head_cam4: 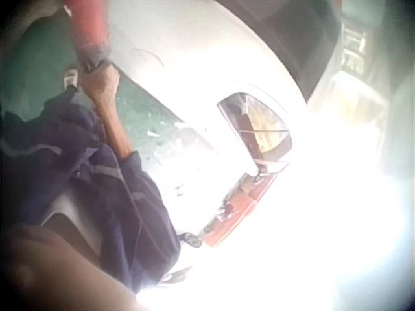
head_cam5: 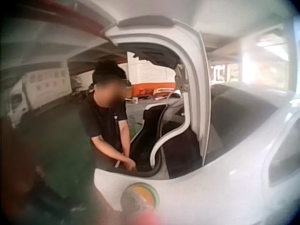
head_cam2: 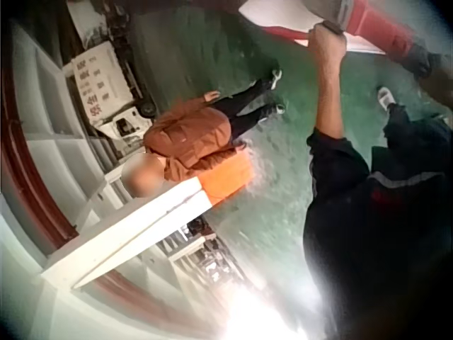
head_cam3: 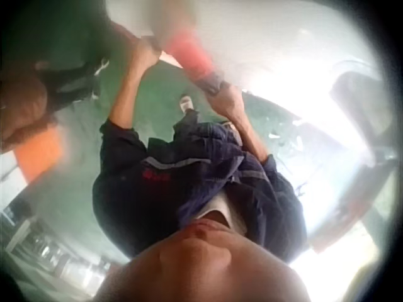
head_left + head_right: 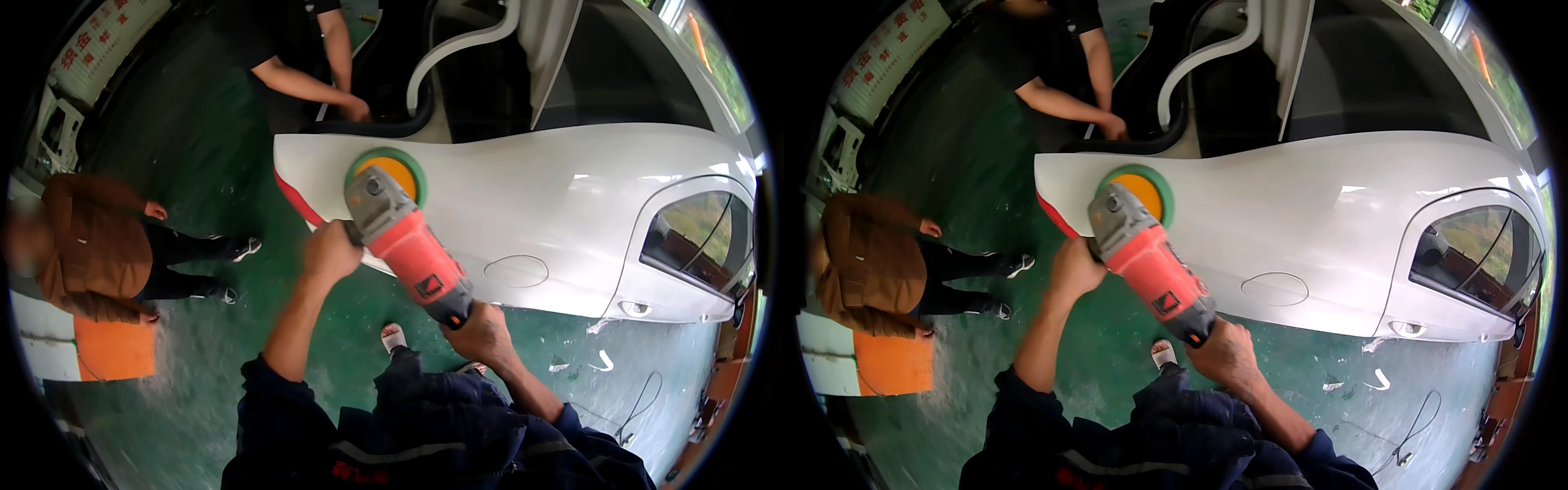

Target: The person uses a power polisher with a green and yellow pad to polish the exterior of a white car. They move the tool across the rear quarter panel, rear door, and side mirror, applying consistent pressure while walking around the vehicle.

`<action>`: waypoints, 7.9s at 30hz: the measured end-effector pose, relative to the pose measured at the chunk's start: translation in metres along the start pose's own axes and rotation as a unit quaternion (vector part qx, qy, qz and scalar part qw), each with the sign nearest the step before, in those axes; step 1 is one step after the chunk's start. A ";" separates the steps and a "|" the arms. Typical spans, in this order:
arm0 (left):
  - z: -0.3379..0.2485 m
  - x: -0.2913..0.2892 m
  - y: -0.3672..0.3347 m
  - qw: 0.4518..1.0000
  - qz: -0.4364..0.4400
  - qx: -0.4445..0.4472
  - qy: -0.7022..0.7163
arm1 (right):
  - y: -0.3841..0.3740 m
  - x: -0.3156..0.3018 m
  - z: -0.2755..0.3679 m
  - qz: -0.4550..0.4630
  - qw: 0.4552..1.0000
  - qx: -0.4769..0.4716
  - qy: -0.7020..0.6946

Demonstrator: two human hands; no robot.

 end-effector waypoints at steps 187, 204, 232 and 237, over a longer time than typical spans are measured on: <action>-0.564 0.147 0.139 0.825 0.504 0.206 0.150 | 0.152 -0.263 -0.419 -0.418 0.853 0.156 -0.270; -0.701 0.235 0.156 0.607 0.730 0.074 0.305 | 0.145 -0.301 -0.498 -0.548 0.754 0.144 -0.332; -0.648 0.324 0.129 0.649 0.711 -0.078 0.260 | 0.093 -0.275 -0.575 -0.411 0.821 0.168 -0.359; -0.792 0.374 0.137 0.481 0.813 -0.059 0.322 | 0.120 -0.366 -0.627 -0.522 0.776 0.250 -0.250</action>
Point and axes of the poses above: each hand's wrist, its own y-axis away from the middle knuckle, its own x-axis out of the palm, z = x × y, the point moved 5 cm from there along -y, towards the middle knuckle, and after that the axes turned 4 degrees about -y, right-handed, at the moved point
